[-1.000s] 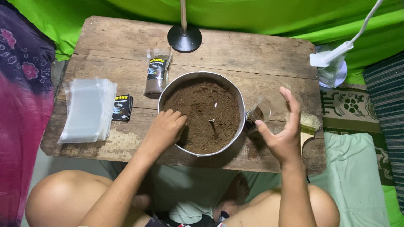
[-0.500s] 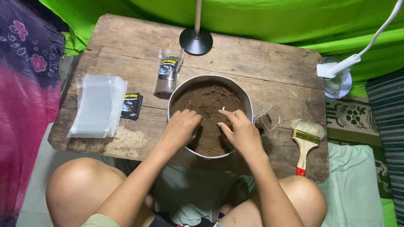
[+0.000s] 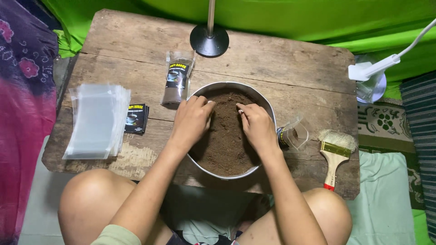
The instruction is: Planting small white seeds into a bowl of soil by hand
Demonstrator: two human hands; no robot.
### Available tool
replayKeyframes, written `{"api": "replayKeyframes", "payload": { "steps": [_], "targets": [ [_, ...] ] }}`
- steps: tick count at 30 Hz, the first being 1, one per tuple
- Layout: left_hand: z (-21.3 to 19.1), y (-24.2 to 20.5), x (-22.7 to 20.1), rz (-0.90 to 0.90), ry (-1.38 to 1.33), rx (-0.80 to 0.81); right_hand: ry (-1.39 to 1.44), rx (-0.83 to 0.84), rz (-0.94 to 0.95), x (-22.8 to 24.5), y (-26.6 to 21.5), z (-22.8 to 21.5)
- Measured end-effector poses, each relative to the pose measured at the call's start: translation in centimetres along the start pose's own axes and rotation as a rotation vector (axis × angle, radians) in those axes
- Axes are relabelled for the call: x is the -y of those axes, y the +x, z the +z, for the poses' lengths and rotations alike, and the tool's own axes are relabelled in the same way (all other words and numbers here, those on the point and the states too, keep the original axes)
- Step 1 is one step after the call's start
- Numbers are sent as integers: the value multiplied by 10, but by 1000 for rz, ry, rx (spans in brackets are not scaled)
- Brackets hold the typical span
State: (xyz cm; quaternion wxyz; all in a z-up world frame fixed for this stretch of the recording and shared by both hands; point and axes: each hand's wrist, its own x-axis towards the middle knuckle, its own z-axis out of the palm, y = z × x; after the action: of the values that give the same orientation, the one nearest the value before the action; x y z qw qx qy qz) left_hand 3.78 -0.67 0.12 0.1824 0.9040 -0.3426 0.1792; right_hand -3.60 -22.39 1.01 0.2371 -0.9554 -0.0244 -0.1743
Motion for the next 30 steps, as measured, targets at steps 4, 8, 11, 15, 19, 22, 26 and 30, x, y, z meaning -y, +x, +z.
{"api": "replayKeyframes", "payload": {
  "steps": [4, 8, 11, 15, 19, 22, 26, 30],
  "targets": [
    [2, 1, -5, -11, -78, 43, -83, 71, 13, 2, -2, 2],
    [-1, -1, -16, -64, -192, 151, -52, 106, -16, 9, -12, 4],
    [-5, -4, -19, -59, -259, 225, -42, 126, -64, 14, -15, 2],
    [-14, -18, -24, -16, -286, 359, -47, 212, -98, 20, -25, -3],
    [-31, -34, -26, 9, -300, 381, 60, 243, -95, 36, -37, -18],
    [-58, -43, -29, 8, -411, 398, 173, 293, -77, 50, -48, -38],
    [-83, -55, -26, -8, -453, 391, 184, 268, -56, 61, -61, -71],
    [-99, -73, -34, 85, -320, 406, 206, 320, -11, 61, -79, -84]
  ]
}}
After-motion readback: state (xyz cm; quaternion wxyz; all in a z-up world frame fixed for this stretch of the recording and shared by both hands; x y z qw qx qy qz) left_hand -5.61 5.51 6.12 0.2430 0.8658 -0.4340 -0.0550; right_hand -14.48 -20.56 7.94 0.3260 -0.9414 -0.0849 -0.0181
